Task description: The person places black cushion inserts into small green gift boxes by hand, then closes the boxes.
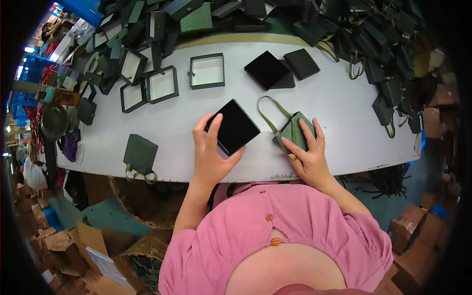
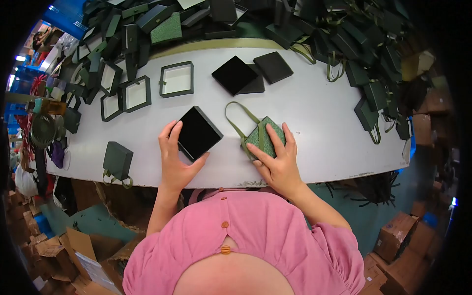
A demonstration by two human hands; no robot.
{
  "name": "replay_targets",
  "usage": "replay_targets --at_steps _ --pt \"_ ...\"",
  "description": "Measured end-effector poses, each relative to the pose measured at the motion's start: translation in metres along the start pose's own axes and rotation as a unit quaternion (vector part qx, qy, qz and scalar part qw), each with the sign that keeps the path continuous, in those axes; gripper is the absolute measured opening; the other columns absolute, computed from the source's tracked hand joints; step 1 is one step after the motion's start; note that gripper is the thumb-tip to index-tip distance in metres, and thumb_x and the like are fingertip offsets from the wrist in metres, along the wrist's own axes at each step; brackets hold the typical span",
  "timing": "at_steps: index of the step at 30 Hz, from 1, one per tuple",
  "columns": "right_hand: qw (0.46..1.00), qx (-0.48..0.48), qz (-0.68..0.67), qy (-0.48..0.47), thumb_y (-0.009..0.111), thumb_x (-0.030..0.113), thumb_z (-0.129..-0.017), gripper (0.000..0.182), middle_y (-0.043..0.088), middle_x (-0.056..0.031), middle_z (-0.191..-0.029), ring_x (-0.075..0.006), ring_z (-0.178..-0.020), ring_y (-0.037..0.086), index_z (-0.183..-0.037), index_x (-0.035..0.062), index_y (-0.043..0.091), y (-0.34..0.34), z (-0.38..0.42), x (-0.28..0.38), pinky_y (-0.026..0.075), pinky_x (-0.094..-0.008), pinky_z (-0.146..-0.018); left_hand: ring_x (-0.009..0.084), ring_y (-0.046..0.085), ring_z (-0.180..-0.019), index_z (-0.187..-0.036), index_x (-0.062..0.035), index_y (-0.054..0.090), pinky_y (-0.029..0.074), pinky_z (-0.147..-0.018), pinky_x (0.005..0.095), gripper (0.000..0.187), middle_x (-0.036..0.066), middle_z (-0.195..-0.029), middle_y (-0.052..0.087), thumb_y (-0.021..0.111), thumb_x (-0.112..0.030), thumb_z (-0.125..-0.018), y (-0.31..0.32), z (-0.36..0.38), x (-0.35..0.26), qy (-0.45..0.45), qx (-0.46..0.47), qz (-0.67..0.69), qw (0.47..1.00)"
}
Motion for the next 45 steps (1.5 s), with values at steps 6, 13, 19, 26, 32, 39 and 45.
replay_targets --at_steps 6,13,19,26,32,39,45 --pt "0.977 -0.063 -0.126 -0.161 0.068 0.022 -0.092 0.028 0.058 -0.0149 -0.144 -0.0487 -0.133 0.049 -0.116 0.0144 0.079 -0.006 -0.010 -0.016 0.044 -0.0584 -0.103 0.0383 0.047 -0.132 -0.152 -0.0097 0.044 0.044 -0.108 0.0452 0.100 0.019 -0.146 0.044 0.093 -0.011 -0.065 0.021 -0.013 -0.015 0.053 0.035 -0.026 0.998" --pt "0.944 -0.057 -0.164 -0.281 0.064 0.028 -0.098 0.027 0.062 -0.0147 -0.137 -0.0453 -0.127 0.053 -0.109 0.0077 0.078 -0.015 -0.050 -0.017 0.045 -0.0587 -0.099 0.0358 0.051 -0.127 -0.150 -0.0085 0.046 0.044 -0.107 0.0451 0.101 0.017 -0.142 0.052 0.092 -0.010 -0.060 0.004 -0.014 -0.017 0.019 0.004 0.027 0.999" --pt "0.909 -0.010 -0.279 -0.310 0.055 0.031 -0.105 0.032 0.063 -0.0163 -0.135 -0.0397 -0.123 0.055 -0.107 0.0080 0.077 -0.015 -0.074 -0.013 0.044 -0.0560 -0.100 0.0361 0.050 -0.131 -0.148 -0.0040 0.048 0.043 -0.111 0.0474 0.103 0.016 -0.145 0.052 0.095 -0.015 -0.058 -0.037 -0.008 -0.018 0.066 0.172 0.099 0.978" --pt "0.904 0.017 -0.348 -0.247 0.065 0.023 -0.091 0.032 0.054 -0.0163 -0.145 -0.0405 -0.130 0.047 -0.120 0.0120 0.074 0.036 -0.075 0.031 0.039 -0.0535 -0.110 0.0411 0.008 -0.160 -0.165 -0.0063 0.015 0.017 -0.125 0.0534 0.128 0.027 -0.171 0.003 0.094 -0.026 -0.066 -0.011 0.000 -0.007 0.008 0.170 0.279 0.945" --pt "0.952 -0.043 -0.235 -0.190 0.081 0.023 -0.080 0.053 0.051 -0.0187 -0.145 -0.0420 -0.133 0.046 -0.128 0.0096 0.063 0.052 -0.135 -0.009 0.036 -0.0538 -0.112 0.0434 0.030 -0.149 -0.156 -0.0144 0.043 0.025 -0.121 0.0570 0.100 0.021 -0.155 0.038 0.091 -0.028 -0.069 -0.040 0.005 0.033 0.021 0.129 -0.055 0.990" --pt "0.997 -0.021 -0.073 -0.016 0.087 0.025 -0.079 0.049 0.047 -0.0241 -0.144 -0.0427 -0.132 0.046 -0.117 0.0071 0.061 0.059 -0.157 -0.051 0.042 -0.0507 -0.107 0.0451 0.031 -0.147 -0.146 -0.0101 0.052 0.024 -0.121 0.0619 0.078 0.020 -0.151 0.042 0.083 -0.028 -0.077 -0.115 -0.022 0.042 -0.131 0.105 -0.402 0.900" --pt "0.982 0.043 -0.172 -0.061 0.082 0.021 -0.084 0.051 0.038 -0.0237 -0.158 -0.0429 -0.144 0.039 -0.129 0.0111 0.060 0.062 -0.178 -0.045 0.044 -0.0477 -0.112 0.0481 0.027 -0.149 -0.156 -0.0115 0.039 0.024 -0.123 0.0593 0.088 0.024 -0.159 0.035 0.078 -0.018 -0.078 -0.031 -0.122 0.085 0.041 0.117 -0.272 0.954"
Point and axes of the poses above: each hand's wrist, its own z-axis away from the middle knuckle, its own y-axis out of the palm, x = y × z, the point moved 1 cm from there along -z, towards the middle knuckle
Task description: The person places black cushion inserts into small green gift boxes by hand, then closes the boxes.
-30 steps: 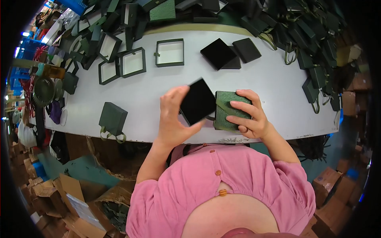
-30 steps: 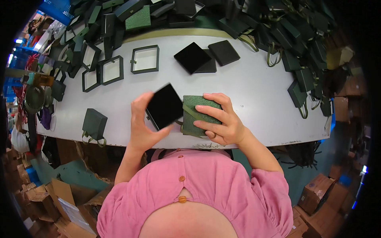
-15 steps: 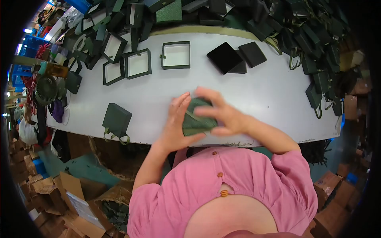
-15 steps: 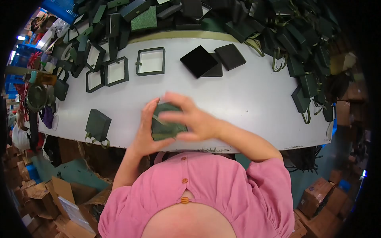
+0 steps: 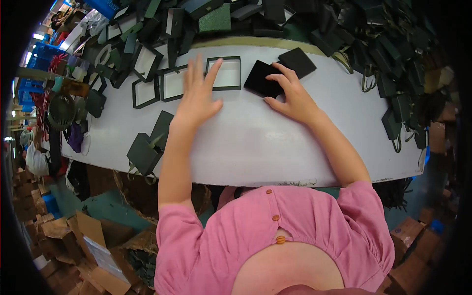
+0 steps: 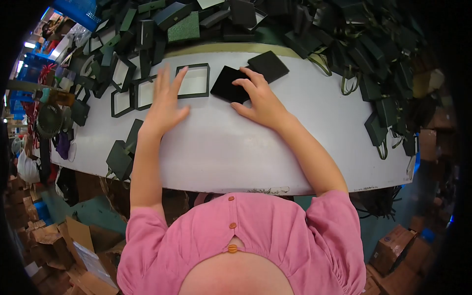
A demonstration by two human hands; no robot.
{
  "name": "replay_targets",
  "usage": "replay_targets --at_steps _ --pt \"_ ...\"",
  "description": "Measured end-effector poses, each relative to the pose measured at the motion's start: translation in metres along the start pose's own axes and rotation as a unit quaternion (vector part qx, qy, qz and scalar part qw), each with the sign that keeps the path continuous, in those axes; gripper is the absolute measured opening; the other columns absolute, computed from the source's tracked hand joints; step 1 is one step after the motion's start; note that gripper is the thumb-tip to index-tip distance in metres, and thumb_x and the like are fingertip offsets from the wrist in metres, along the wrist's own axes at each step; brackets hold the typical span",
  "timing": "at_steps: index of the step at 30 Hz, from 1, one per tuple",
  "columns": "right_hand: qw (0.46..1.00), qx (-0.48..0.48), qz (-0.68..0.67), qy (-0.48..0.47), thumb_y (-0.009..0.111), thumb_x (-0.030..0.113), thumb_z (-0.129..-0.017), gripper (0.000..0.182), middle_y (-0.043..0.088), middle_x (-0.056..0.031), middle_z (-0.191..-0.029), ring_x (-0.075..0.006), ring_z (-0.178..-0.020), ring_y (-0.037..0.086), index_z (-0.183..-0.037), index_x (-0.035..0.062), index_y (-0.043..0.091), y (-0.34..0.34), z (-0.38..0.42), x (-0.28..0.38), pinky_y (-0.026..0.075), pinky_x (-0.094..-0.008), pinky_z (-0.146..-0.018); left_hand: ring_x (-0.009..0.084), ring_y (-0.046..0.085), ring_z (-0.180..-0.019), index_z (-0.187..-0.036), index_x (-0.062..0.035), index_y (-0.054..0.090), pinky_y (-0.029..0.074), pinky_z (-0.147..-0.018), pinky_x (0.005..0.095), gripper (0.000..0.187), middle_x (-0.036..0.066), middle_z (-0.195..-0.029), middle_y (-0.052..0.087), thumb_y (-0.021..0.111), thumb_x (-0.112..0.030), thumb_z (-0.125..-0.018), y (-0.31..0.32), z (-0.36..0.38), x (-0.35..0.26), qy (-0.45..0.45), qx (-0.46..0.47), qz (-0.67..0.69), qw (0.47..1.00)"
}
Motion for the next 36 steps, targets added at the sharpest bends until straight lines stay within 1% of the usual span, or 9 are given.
replay_targets --at_steps 6,14,20,25,26,27,28,30,36 --pt "0.994 -0.035 -0.070 -0.072 0.081 0.014 -0.080 0.062 0.042 -0.0229 -0.155 -0.0419 -0.141 0.043 -0.139 0.0117 0.063 -0.032 0.006 0.008 0.041 -0.0476 -0.115 0.0441 0.036 -0.146 -0.162 -0.0126 0.027 0.036 -0.120 0.0481 0.106 0.025 -0.156 0.037 0.083 -0.014 -0.072 0.006 -0.012 -0.008 -0.018 0.052 0.173 0.983" --pt "0.947 0.210 0.075 -0.230 0.070 0.029 -0.092 0.064 0.031 -0.0118 -0.168 -0.0413 -0.155 0.025 -0.152 0.0159 0.053 -0.001 0.054 0.045 0.019 -0.0659 -0.125 0.0435 0.045 -0.137 -0.157 -0.0094 0.038 0.044 -0.112 0.0512 0.104 0.023 -0.157 0.035 0.091 -0.008 -0.068 0.018 0.064 -0.081 0.073 0.033 0.334 0.939" --pt "0.956 0.264 0.048 -0.120 0.078 0.031 -0.089 0.068 0.035 -0.0060 -0.167 -0.0450 -0.157 0.020 -0.149 0.0102 0.056 -0.028 0.040 0.039 0.021 -0.0685 -0.122 0.0480 0.037 -0.140 -0.138 -0.0231 0.066 0.039 -0.113 0.0554 0.067 0.018 -0.160 0.037 0.087 -0.011 -0.075 0.024 0.084 -0.084 0.161 0.022 0.185 0.969" --pt "0.976 0.210 -0.052 -0.019 0.080 0.028 -0.087 0.049 0.063 -0.0103 -0.142 -0.0364 -0.135 0.055 -0.130 0.0062 0.069 -0.058 0.010 -0.008 0.042 -0.0483 -0.113 0.0488 0.031 -0.141 -0.133 -0.0364 0.071 0.040 -0.111 0.0576 0.057 0.004 -0.165 0.038 0.085 -0.023 -0.080 0.020 0.086 -0.084 0.149 0.075 0.127 0.978" --pt "0.973 0.043 -0.092 0.207 0.078 0.035 -0.088 0.039 0.069 -0.0115 -0.128 -0.0375 -0.121 0.062 -0.115 0.0056 0.074 -0.077 -0.004 -0.008 0.045 -0.0486 -0.108 0.0481 0.031 -0.142 -0.133 -0.0341 0.071 0.037 -0.113 0.0573 0.055 0.005 -0.165 0.038 0.084 -0.024 -0.081 0.018 0.087 -0.085 0.132 0.089 0.128 0.979" --pt "0.960 -0.190 0.182 0.095 0.078 0.032 -0.089 0.033 0.069 -0.0147 -0.118 -0.0360 -0.114 0.061 -0.106 0.0041 0.074 -0.080 -0.009 -0.073 0.049 -0.0478 -0.097 0.0474 0.031 -0.143 -0.134 -0.0319 0.071 0.034 -0.115 0.0570 0.053 0.007 -0.166 0.037 0.082 -0.025 -0.082 0.012 0.087 -0.088 0.116 0.102 0.129 0.980" --pt "0.883 -0.233 0.387 0.126 0.076 0.028 -0.089 0.029 0.067 -0.0154 -0.111 -0.0350 -0.109 0.060 -0.103 0.0035 0.071 -0.099 -0.010 -0.096 0.050 -0.0475 -0.092 0.0466 0.031 -0.144 -0.134 -0.0297 0.072 0.031 -0.117 0.0567 0.052 0.009 -0.166 0.037 0.081 -0.027 -0.083 0.007 0.086 -0.089 0.100 0.114 0.127 0.980" --pt "0.810 -0.250 0.487 0.208 0.075 0.024 -0.087 0.024 0.067 -0.0128 -0.115 -0.0343 -0.112 0.058 -0.101 0.0054 0.071 -0.108 0.008 -0.134 0.049 -0.0499 -0.089 0.0453 0.031 -0.144 -0.136 -0.0238 0.071 0.028 -0.119 0.0535 0.045 0.013 -0.167 0.035 0.073 -0.024 -0.091 0.007 0.087 -0.091 0.081 0.090 0.161 0.980" --pt "0.932 -0.045 0.320 0.165 0.073 0.019 -0.084 0.015 0.068 -0.0142 -0.089 -0.0367 -0.096 0.062 -0.090 0.0060 0.067 -0.109 0.043 -0.083 0.048 -0.0527 -0.083 0.0402 0.036 -0.144 -0.131 -0.0143 0.072 0.030 -0.119 0.0484 0.039 0.018 -0.161 0.039 0.069 -0.012 -0.092 0.023 0.090 -0.101 -0.013 0.010 0.251 0.968"
Point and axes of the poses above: each hand's wrist, its own z-axis away from the middle knuckle, its own y-axis out of the palm, x = y × z, the point moved 1 cm from there along -z, towards the middle knuckle
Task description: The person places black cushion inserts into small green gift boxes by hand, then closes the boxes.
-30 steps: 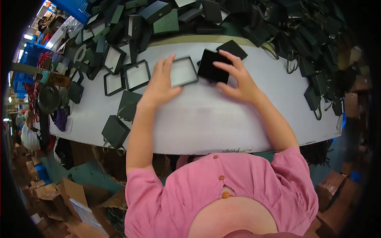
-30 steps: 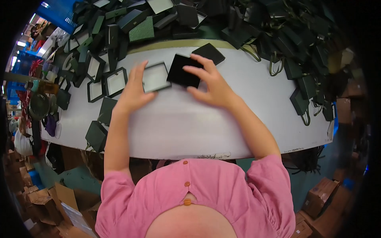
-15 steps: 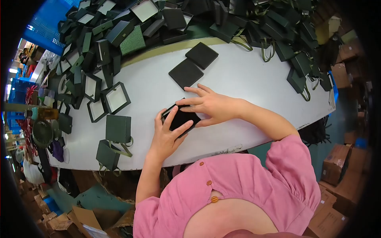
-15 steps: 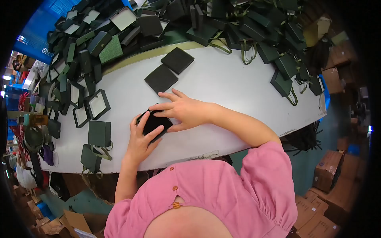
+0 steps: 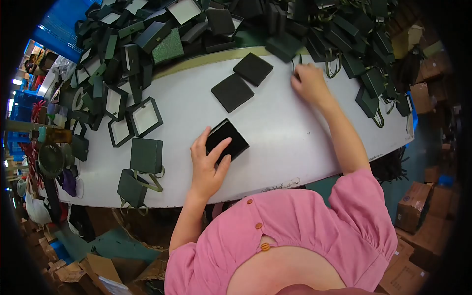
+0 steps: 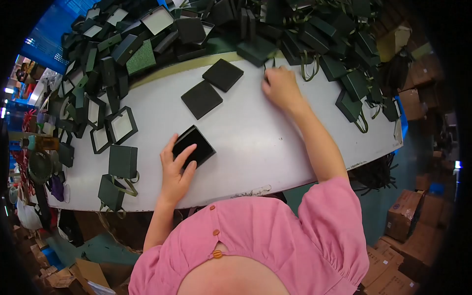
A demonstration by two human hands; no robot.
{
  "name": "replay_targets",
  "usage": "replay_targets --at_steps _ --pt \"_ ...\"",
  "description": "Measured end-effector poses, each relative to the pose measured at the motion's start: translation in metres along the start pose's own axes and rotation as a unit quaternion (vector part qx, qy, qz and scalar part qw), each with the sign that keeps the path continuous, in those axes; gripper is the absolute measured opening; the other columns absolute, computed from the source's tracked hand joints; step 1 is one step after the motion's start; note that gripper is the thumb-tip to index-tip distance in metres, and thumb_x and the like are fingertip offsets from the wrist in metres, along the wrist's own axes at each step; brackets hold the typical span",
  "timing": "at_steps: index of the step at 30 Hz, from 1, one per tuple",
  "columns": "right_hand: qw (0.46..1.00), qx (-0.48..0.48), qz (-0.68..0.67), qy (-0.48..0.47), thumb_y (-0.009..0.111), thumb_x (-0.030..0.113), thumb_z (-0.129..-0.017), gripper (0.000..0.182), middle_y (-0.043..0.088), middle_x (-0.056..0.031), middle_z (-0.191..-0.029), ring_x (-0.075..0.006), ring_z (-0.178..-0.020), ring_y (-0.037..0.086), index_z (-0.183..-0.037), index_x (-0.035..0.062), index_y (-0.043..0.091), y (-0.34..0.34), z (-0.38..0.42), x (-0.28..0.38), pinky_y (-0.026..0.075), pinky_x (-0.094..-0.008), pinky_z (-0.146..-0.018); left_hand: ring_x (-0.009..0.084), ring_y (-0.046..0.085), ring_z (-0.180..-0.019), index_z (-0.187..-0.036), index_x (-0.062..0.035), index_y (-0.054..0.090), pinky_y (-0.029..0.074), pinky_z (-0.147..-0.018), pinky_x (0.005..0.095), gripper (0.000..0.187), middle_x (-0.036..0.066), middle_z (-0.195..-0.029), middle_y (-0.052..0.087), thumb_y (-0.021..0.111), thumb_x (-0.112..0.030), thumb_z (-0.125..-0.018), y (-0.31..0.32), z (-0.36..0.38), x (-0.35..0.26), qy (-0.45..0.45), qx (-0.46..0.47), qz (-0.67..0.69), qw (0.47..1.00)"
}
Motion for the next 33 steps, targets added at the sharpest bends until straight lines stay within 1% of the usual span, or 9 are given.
replay_targets --at_steps 4,9,12,13,17,24,28,29,33 --pt "0.988 0.061 -0.090 -0.113 0.071 0.014 -0.084 0.010 0.065 -0.0145 -0.079 -0.0363 -0.086 0.063 -0.087 0.0069 0.065 -0.027 0.066 0.072 0.051 -0.0476 -0.075 0.0366 0.041 -0.143 -0.125 -0.0132 0.072 0.034 -0.117 0.0446 0.039 0.017 -0.154 0.045 0.074 -0.006 -0.087 -0.001 -0.003 0.004 -0.061 -0.045 0.061 0.995" --pt "0.929 0.149 -0.277 -0.193 0.081 0.018 -0.081 0.031 0.067 -0.0118 -0.099 -0.0327 -0.099 0.063 -0.108 0.0060 0.069 -0.042 0.105 0.120 0.053 -0.0460 -0.088 0.0361 0.042 -0.139 -0.124 -0.0178 0.075 0.034 -0.117 0.0449 0.040 0.015 -0.154 0.046 0.074 -0.005 -0.086 -0.010 -0.009 0.002 -0.070 0.004 0.026 0.997" --pt "0.944 0.028 -0.269 -0.190 0.086 0.027 -0.078 0.050 0.066 -0.0130 -0.117 -0.0347 -0.115 0.060 -0.120 0.0070 0.068 -0.054 0.090 0.105 0.052 -0.0456 -0.095 0.0366 0.040 -0.137 -0.122 -0.0226 0.078 0.033 -0.116 0.0452 0.041 0.015 -0.158 0.044 0.071 -0.002 -0.087 -0.017 -0.007 0.001 -0.047 0.022 -0.007 0.999" --pt "0.957 0.071 -0.191 -0.205 0.091 0.033 -0.072 0.076 0.055 -0.0163 -0.143 -0.0407 -0.137 0.048 -0.139 0.0116 0.062 -0.060 0.088 0.096 0.043 -0.0536 -0.111 0.0369 0.039 -0.136 -0.121 -0.0242 0.079 0.033 -0.115 0.0455 0.042 0.015 -0.159 0.043 0.069 -0.001 -0.087 -0.019 -0.006 0.002 -0.035 0.026 -0.019 0.999" --pt "0.965 0.184 -0.065 -0.178 0.092 0.041 -0.068 0.101 0.026 -0.0170 -0.167 -0.0465 -0.155 0.021 -0.157 0.0225 0.047 -0.067 0.102 0.086 0.016 -0.0680 -0.124 0.0435 0.033 -0.142 -0.120 -0.0243 0.080 0.029 -0.118 0.0528 0.039 0.015 -0.164 0.035 0.068 -0.004 -0.089 -0.020 0.002 0.006 -0.025 0.075 -0.080 0.994" --pt "0.988 0.043 -0.094 -0.112 0.075 0.023 -0.081 0.057 0.047 -0.0179 -0.150 -0.0414 -0.149 0.033 -0.134 0.0088 0.061 -0.032 0.054 0.087 0.022 -0.0664 -0.122 0.0435 0.026 -0.148 -0.124 -0.0216 0.078 0.026 -0.121 0.0537 0.044 0.016 -0.168 0.028 0.082 -0.021 -0.080 -0.022 0.009 -0.003 -0.027 0.056 -0.063 0.996" --pt "0.986 0.127 -0.058 -0.090 0.067 0.009 -0.080 0.025 0.066 -0.0084 -0.105 -0.0317 -0.120 0.056 -0.105 0.0076 0.069 0.007 0.030 0.103 0.034 -0.0597 -0.112 0.0425 0.027 -0.147 -0.122 -0.0207 0.078 0.030 -0.120 0.0523 0.047 0.016 -0.168 0.027 0.086 -0.020 -0.076 -0.019 0.014 0.002 -0.026 0.042 -0.062 0.997" --pt "0.986 0.009 -0.113 -0.121 0.065 0.003 -0.078 0.022 0.065 -0.0050 -0.093 -0.0291 -0.109 0.059 -0.098 0.0086 0.071 0.010 0.033 0.104 0.039 -0.0530 -0.107 0.0424 0.027 -0.147 -0.122 -0.0206 0.078 0.031 -0.120 0.0518 0.047 0.017 -0.168 0.027 0.086 -0.019 -0.076 -0.020 0.015 0.003 -0.027 0.038 -0.063 0.997" --pt "0.927 -0.143 -0.310 -0.153 0.063 -0.005 -0.077 0.026 0.065 -0.0090 -0.105 -0.0326 -0.114 0.056 -0.096 0.0092 0.075 -0.014 0.053 0.089 0.040 -0.0487 -0.108 0.0421 0.031 -0.145 -0.126 -0.0188 0.074 0.035 -0.118 0.0498 0.054 0.019 -0.164 0.030 0.088 -0.017 -0.074 -0.020 0.025 0.008 -0.030 0.004 -0.067 0.997"
Point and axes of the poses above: each hand's wrist, its own z-axis away from the middle knuckle, its own y-axis out of the palm, x = y × z, the point moved 1 cm from there along -z, towards the middle knuckle
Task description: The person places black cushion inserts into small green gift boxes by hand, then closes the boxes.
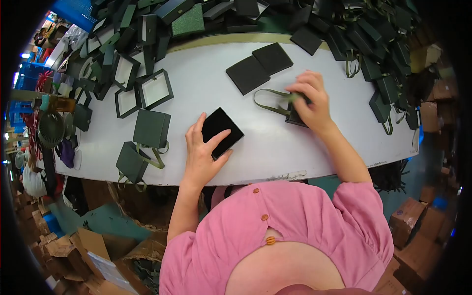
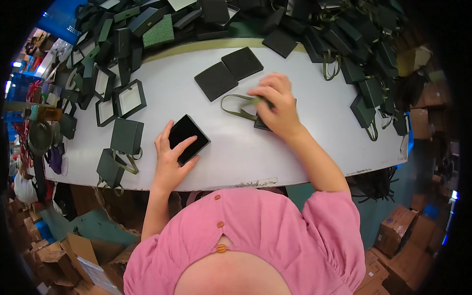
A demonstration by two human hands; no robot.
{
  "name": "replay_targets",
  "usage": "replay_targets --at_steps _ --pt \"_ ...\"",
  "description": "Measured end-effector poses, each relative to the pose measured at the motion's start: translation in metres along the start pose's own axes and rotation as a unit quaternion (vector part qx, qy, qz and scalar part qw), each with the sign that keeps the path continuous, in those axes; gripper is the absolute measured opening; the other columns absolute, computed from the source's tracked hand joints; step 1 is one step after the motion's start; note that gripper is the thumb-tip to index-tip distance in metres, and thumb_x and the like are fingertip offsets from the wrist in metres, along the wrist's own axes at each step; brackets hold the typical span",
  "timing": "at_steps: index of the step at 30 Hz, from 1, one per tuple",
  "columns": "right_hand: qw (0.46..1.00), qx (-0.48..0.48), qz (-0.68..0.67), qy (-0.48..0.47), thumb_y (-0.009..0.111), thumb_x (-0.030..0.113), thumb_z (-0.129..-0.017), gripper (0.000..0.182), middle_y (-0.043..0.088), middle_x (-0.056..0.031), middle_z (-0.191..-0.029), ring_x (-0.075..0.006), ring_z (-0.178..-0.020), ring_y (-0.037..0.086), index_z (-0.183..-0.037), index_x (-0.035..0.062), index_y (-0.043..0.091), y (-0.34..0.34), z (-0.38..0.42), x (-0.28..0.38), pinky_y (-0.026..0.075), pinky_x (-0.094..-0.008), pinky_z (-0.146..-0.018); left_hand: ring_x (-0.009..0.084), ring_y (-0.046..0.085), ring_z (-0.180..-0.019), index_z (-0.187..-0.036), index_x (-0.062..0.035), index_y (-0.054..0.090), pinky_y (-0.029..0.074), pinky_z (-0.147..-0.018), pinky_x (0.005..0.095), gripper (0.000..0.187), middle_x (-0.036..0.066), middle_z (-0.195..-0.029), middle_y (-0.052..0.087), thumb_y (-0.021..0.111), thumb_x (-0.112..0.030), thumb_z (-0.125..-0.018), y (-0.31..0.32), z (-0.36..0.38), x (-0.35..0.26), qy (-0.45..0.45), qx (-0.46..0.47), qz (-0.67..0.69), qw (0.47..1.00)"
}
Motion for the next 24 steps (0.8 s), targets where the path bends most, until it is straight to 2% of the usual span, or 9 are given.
replay_targets --at_steps 3,4,7,8,12,15,19,22,24 --pt "0.999 0.020 0.049 0.004 0.062 -0.006 -0.079 0.032 0.063 -0.0128 -0.127 -0.0384 -0.125 0.052 -0.102 0.0094 0.078 -0.029 0.028 0.004 0.041 -0.0494 -0.110 0.0404 0.037 -0.141 -0.139 -0.0161 0.062 0.039 -0.115 0.0479 0.074 0.019 -0.156 0.035 0.090 -0.014 -0.070 0.004 0.002 0.004 -0.028 -0.046 0.050 0.997" --pt "0.991 0.053 0.124 -0.008 0.060 -0.006 -0.082 0.036 0.056 -0.0167 -0.144 -0.0421 -0.132 0.048 -0.110 0.0092 0.077 -0.035 0.039 0.002 0.041 -0.0490 -0.111 0.0396 0.039 -0.140 -0.144 -0.0152 0.057 0.040 -0.114 0.0472 0.082 0.019 -0.153 0.037 0.091 -0.012 -0.069 0.006 0.001 0.004 -0.041 -0.063 0.077 0.994" --pt "0.993 0.059 0.078 0.065 0.058 -0.004 -0.085 0.037 0.052 -0.0209 -0.148 -0.0442 -0.132 0.048 -0.116 0.0086 0.075 -0.032 0.069 -0.003 0.041 -0.0492 -0.111 0.0366 0.044 -0.136 -0.153 -0.0125 0.041 0.042 -0.113 0.0456 0.102 0.017 -0.146 0.040 0.092 -0.010 -0.065 0.011 -0.006 0.001 -0.034 -0.091 0.119 0.988" --pt "0.997 0.043 0.055 0.044 0.056 -0.002 -0.086 0.037 0.054 -0.0231 -0.146 -0.0453 -0.129 0.050 -0.119 0.0058 0.072 -0.031 0.076 -0.004 0.042 -0.0512 -0.110 0.0351 0.046 -0.134 -0.155 -0.0119 0.036 0.041 -0.113 0.0452 0.108 0.016 -0.145 0.041 0.092 -0.009 -0.064 0.013 -0.009 -0.004 -0.041 -0.095 0.120 0.987" --pt "0.998 0.038 -0.052 -0.029 0.053 -0.005 -0.083 0.034 0.061 -0.0224 -0.140 -0.0443 -0.120 0.056 -0.112 0.0017 0.070 -0.021 0.054 0.038 0.045 -0.0507 -0.105 0.0346 0.045 -0.134 -0.154 -0.0103 0.038 0.040 -0.113 0.0452 0.106 0.016 -0.145 0.043 0.092 -0.008 -0.063 0.012 -0.024 -0.033 0.028 -0.134 0.115 0.984" --pt "0.995 0.039 -0.073 -0.053 0.053 -0.005 -0.083 0.035 0.063 -0.0210 -0.139 -0.0434 -0.119 0.056 -0.112 0.0027 0.071 -0.017 0.040 0.055 0.046 -0.0501 -0.103 0.0352 0.045 -0.133 -0.153 -0.0095 0.039 0.041 -0.112 0.0458 0.106 0.016 -0.145 0.046 0.092 -0.007 -0.063 0.010 -0.027 -0.041 0.049 -0.117 0.058 0.990" --pt "0.992 0.047 -0.120 -0.017 0.053 -0.005 -0.086 0.031 0.064 -0.0205 -0.137 -0.0403 -0.119 0.056 -0.109 0.0028 0.071 -0.013 0.027 0.059 0.045 -0.0471 -0.104 0.0375 0.048 -0.130 -0.153 -0.0100 0.040 0.043 -0.110 0.0461 0.106 0.017 -0.145 0.048 0.094 -0.009 -0.061 -0.004 -0.023 -0.044 0.055 -0.163 0.104 0.979" --pt "0.987 0.047 -0.151 0.018 0.053 0.000 -0.090 0.025 0.065 -0.0206 -0.136 -0.0385 -0.121 0.056 -0.108 0.0014 0.071 -0.009 0.022 0.057 0.044 -0.0462 -0.106 0.0377 0.047 -0.135 -0.155 -0.0073 0.038 0.042 -0.112 0.0472 0.110 0.018 -0.151 0.046 0.095 -0.010 -0.061 -0.009 -0.017 -0.042 0.134 -0.048 0.123 0.982" --pt "0.963 0.074 -0.254 0.050 0.051 0.004 -0.094 0.023 0.065 -0.0201 -0.135 -0.0367 -0.124 0.055 -0.106 0.0008 0.071 -0.003 0.023 0.058 0.042 -0.0458 -0.108 0.0389 0.044 -0.140 -0.158 -0.0072 0.033 0.039 -0.115 0.0482 0.114 0.020 -0.154 0.043 0.094 -0.011 -0.062 -0.010 -0.015 -0.033 0.141 -0.007 0.200 0.970"
Point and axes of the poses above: each hand's wrist, its own z-axis away from the middle knuckle, its own y-axis out of the palm, x = y × z, the point moved 1 cm from there along -z, towards the middle knuckle
